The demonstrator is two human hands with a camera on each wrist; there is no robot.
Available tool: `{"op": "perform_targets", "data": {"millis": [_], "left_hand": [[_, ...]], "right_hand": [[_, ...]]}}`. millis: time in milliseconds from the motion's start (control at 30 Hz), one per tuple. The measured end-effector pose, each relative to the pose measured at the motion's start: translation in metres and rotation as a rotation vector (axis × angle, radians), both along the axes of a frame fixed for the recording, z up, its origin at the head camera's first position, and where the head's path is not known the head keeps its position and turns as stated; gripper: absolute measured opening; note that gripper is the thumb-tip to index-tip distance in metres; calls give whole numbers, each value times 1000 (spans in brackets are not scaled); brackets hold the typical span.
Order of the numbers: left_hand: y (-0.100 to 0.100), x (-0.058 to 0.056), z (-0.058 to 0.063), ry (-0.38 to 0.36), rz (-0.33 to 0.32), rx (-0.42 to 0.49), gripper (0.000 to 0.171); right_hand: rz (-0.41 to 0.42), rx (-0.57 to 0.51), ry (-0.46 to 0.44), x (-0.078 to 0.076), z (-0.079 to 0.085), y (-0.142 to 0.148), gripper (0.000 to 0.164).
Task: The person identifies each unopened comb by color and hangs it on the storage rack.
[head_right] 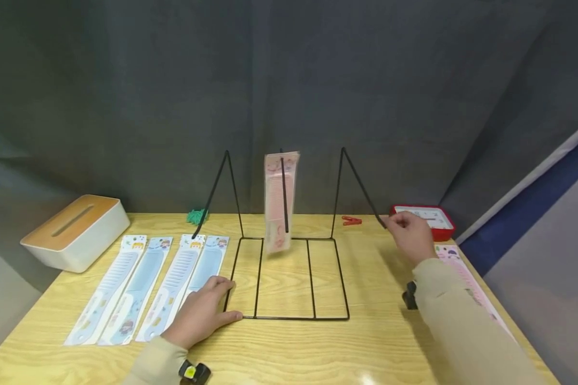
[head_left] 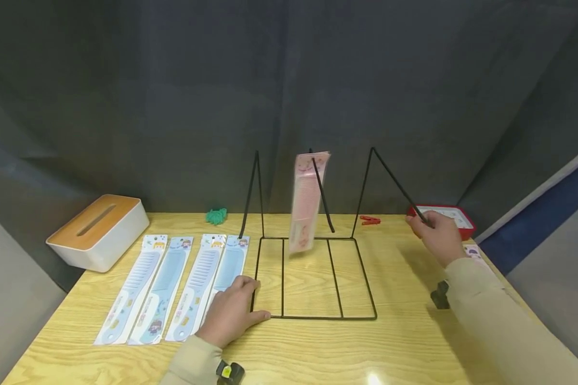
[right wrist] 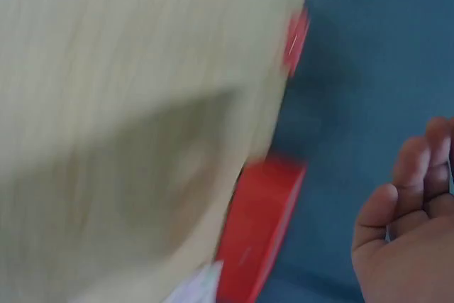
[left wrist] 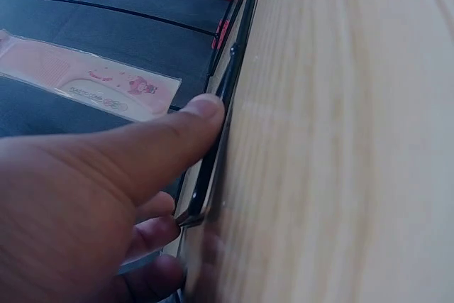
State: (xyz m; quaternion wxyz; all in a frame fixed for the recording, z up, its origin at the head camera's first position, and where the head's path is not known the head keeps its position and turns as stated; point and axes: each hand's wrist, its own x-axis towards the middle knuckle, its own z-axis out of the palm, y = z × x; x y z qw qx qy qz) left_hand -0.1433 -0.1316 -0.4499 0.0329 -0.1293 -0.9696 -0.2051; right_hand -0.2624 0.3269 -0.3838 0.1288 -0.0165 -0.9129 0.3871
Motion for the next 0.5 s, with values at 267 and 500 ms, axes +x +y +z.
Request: {"op": "perform_targets", "data": {"millis": [267, 500], "left_hand": [[-2, 0, 0, -10, -3, 20, 68], [-4, 1, -1, -6, -3, 4, 68]], "right_hand": [[-108, 235, -142, 13, -37, 100, 63], [-105, 382, -334, 16, -61, 133, 79]]}}
